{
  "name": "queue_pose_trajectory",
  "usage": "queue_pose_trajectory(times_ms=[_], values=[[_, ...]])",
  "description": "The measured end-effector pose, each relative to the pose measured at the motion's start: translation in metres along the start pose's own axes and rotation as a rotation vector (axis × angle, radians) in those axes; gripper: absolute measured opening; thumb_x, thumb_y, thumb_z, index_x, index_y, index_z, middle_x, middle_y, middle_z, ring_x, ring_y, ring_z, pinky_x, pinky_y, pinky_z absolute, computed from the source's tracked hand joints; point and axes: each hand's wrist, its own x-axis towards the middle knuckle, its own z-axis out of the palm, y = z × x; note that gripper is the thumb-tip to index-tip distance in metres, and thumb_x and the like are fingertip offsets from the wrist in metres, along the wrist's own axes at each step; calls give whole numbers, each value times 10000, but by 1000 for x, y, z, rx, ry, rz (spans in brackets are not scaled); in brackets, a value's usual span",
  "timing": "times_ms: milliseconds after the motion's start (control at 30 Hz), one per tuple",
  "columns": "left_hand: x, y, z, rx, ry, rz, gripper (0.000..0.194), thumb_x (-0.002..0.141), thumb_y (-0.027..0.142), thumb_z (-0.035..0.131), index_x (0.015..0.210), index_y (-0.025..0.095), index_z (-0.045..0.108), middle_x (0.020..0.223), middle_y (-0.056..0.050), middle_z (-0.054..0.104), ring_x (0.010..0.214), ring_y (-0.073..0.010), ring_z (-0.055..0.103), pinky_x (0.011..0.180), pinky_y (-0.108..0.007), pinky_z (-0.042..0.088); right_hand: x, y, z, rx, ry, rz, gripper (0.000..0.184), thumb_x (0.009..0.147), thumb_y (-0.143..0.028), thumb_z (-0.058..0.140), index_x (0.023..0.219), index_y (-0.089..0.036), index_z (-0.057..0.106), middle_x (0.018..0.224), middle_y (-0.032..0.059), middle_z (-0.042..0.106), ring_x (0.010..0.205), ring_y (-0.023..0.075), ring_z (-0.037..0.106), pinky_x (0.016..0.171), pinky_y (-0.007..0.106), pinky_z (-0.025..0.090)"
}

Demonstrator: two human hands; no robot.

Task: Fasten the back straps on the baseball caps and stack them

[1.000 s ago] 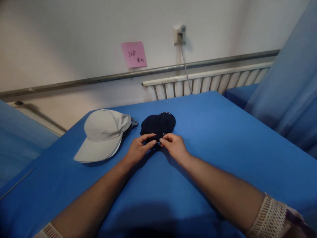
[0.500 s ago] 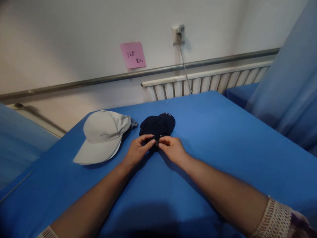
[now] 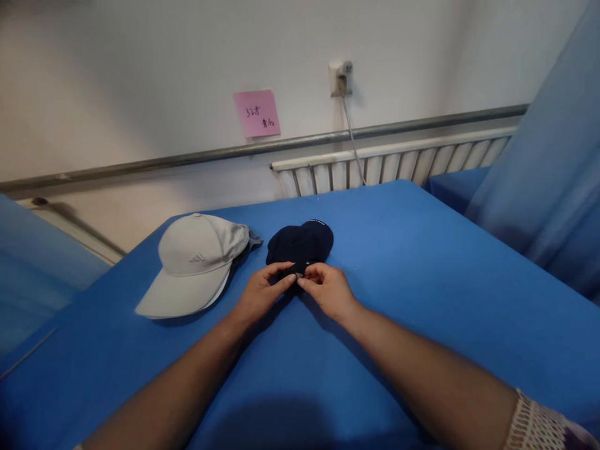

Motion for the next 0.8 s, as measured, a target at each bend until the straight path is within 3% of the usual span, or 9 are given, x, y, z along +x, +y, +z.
queue_pose_trajectory(times_ms=[167,433,700,800], values=[[-2,0,4,-2,6,17,316,733,320,724,1019,186,712,1006,-65,735,948,-220,667,902,-370,509,-2,-6,1,41,2,95,249,609,-353,791,683,-172,638,607,-24,575,577,100,483,591,281,388],[-4,-2,10,-48,37,19,280,726,342,734,950,177,706,948,-58,721,894,-202,651,850,-355,512,-2,-6,-1,18,26,73,283,602,-376,803,627,-176,604,556,-39,527,551,93,421,564,275,345],[-1,-2,8,-290,47,-103,274,701,302,749,923,155,683,873,-47,711,797,-159,651,786,-316,524,-3,-5,-1,117,-28,65,310,589,-400,829,785,-183,723,726,28,681,691,153,589,700,335,461],[0,-5,8,-281,51,-87,286,714,290,736,958,152,676,898,-59,713,828,-171,658,803,-329,524,-3,-3,-1,146,-12,94,310,586,-389,838,785,-178,730,730,38,697,686,154,609,718,346,473]])
